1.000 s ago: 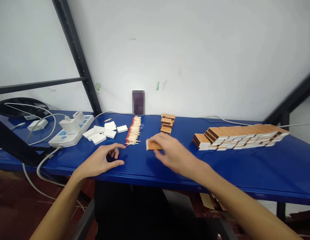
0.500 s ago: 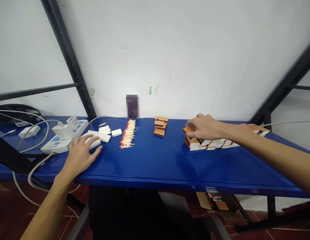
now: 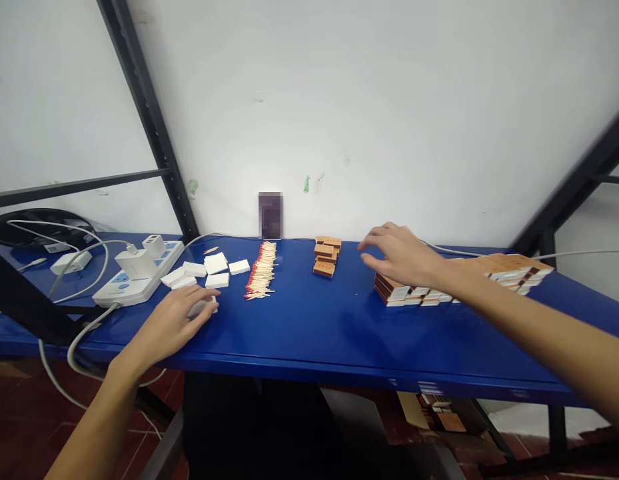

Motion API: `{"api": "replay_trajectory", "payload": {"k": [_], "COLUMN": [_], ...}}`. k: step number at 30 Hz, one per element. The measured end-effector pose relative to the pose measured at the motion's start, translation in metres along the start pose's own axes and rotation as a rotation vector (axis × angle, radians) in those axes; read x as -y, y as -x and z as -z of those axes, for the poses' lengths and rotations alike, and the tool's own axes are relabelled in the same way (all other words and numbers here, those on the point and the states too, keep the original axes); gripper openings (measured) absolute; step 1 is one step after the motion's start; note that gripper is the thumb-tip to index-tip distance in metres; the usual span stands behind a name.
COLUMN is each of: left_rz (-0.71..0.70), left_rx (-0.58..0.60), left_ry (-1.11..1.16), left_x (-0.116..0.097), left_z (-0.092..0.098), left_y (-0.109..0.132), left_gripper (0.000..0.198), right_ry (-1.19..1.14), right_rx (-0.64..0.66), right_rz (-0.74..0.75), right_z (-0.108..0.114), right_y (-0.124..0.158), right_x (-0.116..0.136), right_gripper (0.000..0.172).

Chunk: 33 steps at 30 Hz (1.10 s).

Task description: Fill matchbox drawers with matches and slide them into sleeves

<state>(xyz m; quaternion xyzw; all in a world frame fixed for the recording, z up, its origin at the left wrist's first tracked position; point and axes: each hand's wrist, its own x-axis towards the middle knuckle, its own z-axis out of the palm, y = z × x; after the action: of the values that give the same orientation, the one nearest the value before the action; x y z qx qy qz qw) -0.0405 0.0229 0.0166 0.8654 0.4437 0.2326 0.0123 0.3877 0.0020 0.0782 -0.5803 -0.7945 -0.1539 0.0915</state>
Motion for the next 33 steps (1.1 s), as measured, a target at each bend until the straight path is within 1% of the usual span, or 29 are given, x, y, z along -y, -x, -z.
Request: {"api": "replay_trajectory", "payload": {"k": [1, 2, 4, 6, 9, 11, 13, 14, 16, 18, 19, 21, 23, 24, 25, 26, 29, 31, 33], "left_rz": [-0.029, -0.053, -0.077, -0.083, -0.074, -0.034, 0.029, 0.055, 0.086, 0.060, 0.038, 0.006, -0.043, -0.068, -0.065, -0.027, 0.041, 0.018, -0.034], "left_rx": [0.039, 0.078, 0.131, 0.128, 0.038, -0.051, -0.129, -0.151, -0.122, -0.106, -0.103, -0.136, -0.136, -0.121, -0.102, -0.074, 0.049, 0.121, 0.164], "left_ry": [0.063, 0.116, 0.189, 0.261, 0.444, 0.597, 0.662, 0.649, 0.577, 0.523, 0.501, 0.471, 0.443, 0.410, 0.346, 0.263, 0.077, 0.047, 0.073], "left_x": [-0.006, -0.013, -0.026, -0.037, -0.044, -0.042, -0.035, -0.030, -0.021, -0.014, -0.012, -0.012, -0.016, -0.018, -0.020, -0.021, -0.021, -0.020, -0.022], "left_z": [0.002, 0.004, 0.003, -0.001, -0.011, -0.016, -0.018, -0.018, -0.018, -0.018, -0.017, -0.016, -0.015, -0.015, -0.015, -0.015, -0.016, -0.014, -0.011], "left_y": [0.002, 0.003, 0.006, 0.009, 0.011, 0.012, 0.011, 0.011, 0.010, 0.008, 0.008, 0.006, 0.005, 0.004, 0.004, 0.003, 0.005, 0.006, 0.006], "left_gripper": [0.038, 0.038, 0.038, 0.041, 0.054, 0.062, 0.062, 0.060, 0.054, 0.052, 0.053, 0.052, 0.046, 0.040, 0.034, 0.032, 0.035, 0.035, 0.031], "right_ry": [-0.040, -0.073, -0.089, -0.086, -0.118, -0.155, -0.172, -0.173, -0.183, -0.220, -0.242, -0.257, -0.240, -0.236, -0.235, -0.240, -0.273, -0.289, -0.278], "right_rx": [-0.026, -0.024, 0.029, 0.073, 0.107, 0.106, 0.078, 0.051, -0.018, -0.058, -0.053, -0.029, -0.009, -0.003, -0.001, 0.001, 0.002, 0.007, 0.008], "right_rz": [0.035, 0.071, 0.155, 0.151, 0.075, 0.073, 0.107, 0.128, 0.184, 0.265, 0.309, 0.372, 0.392, 0.395, 0.391, 0.384, 0.359, 0.353, 0.350], "right_z": [-0.004, -0.011, -0.029, -0.048, -0.067, -0.071, -0.071, -0.070, -0.066, -0.063, -0.062, -0.061, -0.063, -0.065, -0.068, -0.071, -0.081, -0.085, -0.087], "right_y": [-0.004, -0.008, -0.016, -0.023, -0.030, -0.030, -0.028, -0.026, -0.025, -0.026, -0.029, -0.037, -0.047, -0.051, -0.056, -0.059, -0.063, -0.063, -0.063], "right_x": [0.013, 0.025, 0.046, 0.059, 0.064, 0.066, 0.072, 0.078, 0.092, 0.110, 0.119, 0.134, 0.145, 0.149, 0.151, 0.152, 0.152, 0.153, 0.154], "right_gripper": [0.034, 0.033, 0.032, 0.036, 0.039, 0.038, 0.036, 0.035, 0.033, 0.032, 0.032, 0.030, 0.026, 0.024, 0.022, 0.020, 0.018, 0.018, 0.018]}}
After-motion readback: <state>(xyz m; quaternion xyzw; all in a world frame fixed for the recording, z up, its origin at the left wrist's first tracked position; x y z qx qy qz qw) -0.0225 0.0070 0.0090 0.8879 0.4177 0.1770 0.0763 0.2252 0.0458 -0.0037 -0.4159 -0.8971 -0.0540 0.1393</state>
